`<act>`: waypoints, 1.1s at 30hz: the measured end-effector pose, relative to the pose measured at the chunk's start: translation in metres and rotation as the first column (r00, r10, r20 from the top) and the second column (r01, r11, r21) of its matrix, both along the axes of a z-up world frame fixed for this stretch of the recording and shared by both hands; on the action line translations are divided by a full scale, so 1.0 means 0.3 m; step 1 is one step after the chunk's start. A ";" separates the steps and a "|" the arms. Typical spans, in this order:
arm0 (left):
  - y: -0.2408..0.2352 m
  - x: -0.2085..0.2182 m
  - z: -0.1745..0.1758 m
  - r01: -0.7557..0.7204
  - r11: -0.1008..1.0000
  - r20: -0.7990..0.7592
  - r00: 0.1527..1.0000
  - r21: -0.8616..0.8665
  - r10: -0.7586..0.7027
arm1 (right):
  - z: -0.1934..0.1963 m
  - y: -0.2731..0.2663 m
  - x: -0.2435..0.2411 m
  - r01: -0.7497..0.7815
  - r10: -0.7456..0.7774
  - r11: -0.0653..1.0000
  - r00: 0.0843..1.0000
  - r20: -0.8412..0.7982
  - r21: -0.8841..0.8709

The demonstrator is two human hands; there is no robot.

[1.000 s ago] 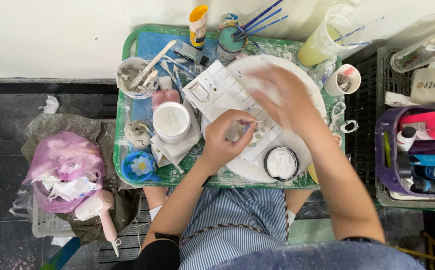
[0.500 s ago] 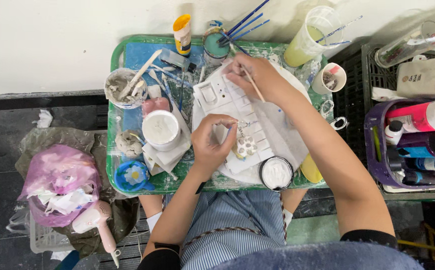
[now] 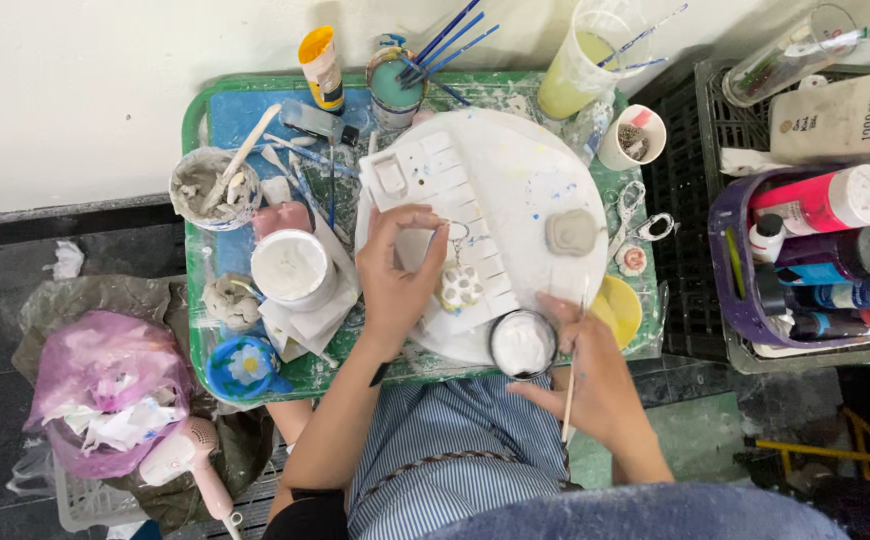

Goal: The person applies glaze to small clay pieces using a paintbrush. They hold each piece by hand while applying liquid from containers on the table and return the pieces to the work surface.

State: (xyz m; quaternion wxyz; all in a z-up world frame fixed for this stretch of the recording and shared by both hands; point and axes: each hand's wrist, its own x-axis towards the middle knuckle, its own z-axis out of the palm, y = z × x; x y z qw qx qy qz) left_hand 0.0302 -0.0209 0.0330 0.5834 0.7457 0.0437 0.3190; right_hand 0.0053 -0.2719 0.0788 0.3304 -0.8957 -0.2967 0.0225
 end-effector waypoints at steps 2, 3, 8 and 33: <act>0.006 0.020 -0.007 0.035 0.999 -0.036 0.999 -0.024 -0.036 | -0.066 -0.032 -0.023 -0.002 0.009 0.996 0.997 -0.074 0.093; 0.009 0.028 -0.010 0.052 0.998 -0.055 0.997 -0.037 -0.054 | -0.094 -0.045 -0.036 -0.002 0.016 0.989 0.996 -0.091 0.148; 0.033 0.092 -0.011 0.226 0.923 -0.010 0.970 -0.313 -0.241 | -0.178 -0.079 -0.048 0.048 -0.021 0.936 0.996 -0.081 0.349; -0.012 -0.055 0.032 0.007 0.996 0.011 1.000 0.088 -0.008 | -0.056 -0.020 0.509 -0.024 -0.008 0.916 0.997 0.079 0.400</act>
